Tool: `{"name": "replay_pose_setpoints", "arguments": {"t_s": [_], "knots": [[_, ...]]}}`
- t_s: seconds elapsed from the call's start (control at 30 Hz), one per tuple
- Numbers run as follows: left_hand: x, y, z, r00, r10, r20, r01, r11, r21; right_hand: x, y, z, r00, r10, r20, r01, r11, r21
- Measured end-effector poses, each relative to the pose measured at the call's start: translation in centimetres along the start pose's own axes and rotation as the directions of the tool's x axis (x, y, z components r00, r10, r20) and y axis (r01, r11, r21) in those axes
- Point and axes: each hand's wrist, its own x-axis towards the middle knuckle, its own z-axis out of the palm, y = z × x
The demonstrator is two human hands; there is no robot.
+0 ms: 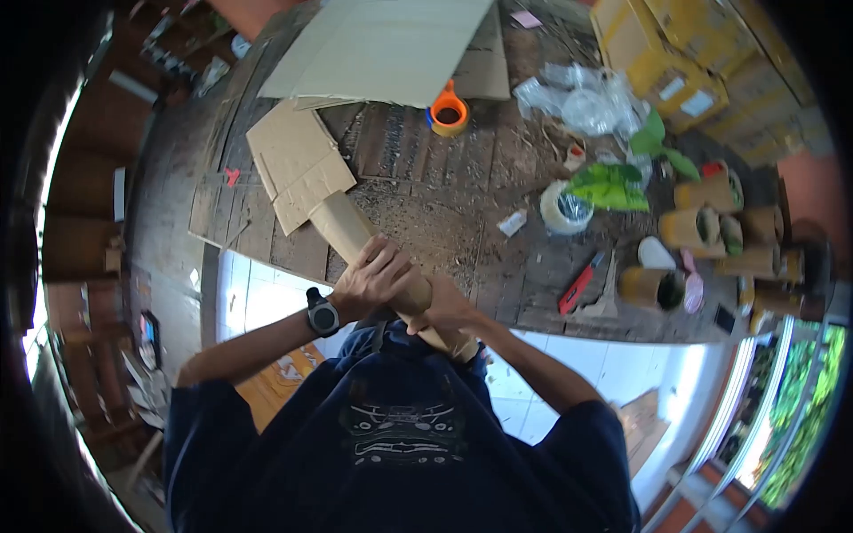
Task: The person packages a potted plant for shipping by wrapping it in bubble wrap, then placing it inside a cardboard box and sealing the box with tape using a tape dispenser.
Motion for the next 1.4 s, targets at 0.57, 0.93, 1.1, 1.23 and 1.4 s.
{"name": "replay_pose_setpoints", "arguments": {"t_s": [0.57,0.93,1.1,1.23,1.4], "knots": [[0.5,-4.8,-1.4,0.997,0.019,-0.079,-0.009,0.992,0.125,0.8,-11.1,-2.1,0.990,0.135,0.035,-0.051,0.585,-0.810],[-2.3,-7.2,0.2,0.954,0.158,-0.255,-0.145,0.987,0.068,3.0,-4.8,0.1,0.889,0.233,0.395,-0.400,0.815,0.418],[-3.1,-8.4,0.6,0.955,0.127,-0.268,-0.132,0.991,-0.002,3.2,-3.8,1.0,0.854,0.102,0.509,-0.415,0.724,0.551],[-3.9,-9.8,3.0,0.967,0.140,-0.213,-0.157,0.986,-0.062,4.7,-3.1,2.0,0.908,0.147,0.392,-0.379,0.685,0.622],[-2.8,-13.1,6.0,0.979,0.197,-0.046,-0.201,0.966,-0.160,6.7,-3.9,2.1,0.908,0.386,0.162,-0.414,0.767,0.491]]}}
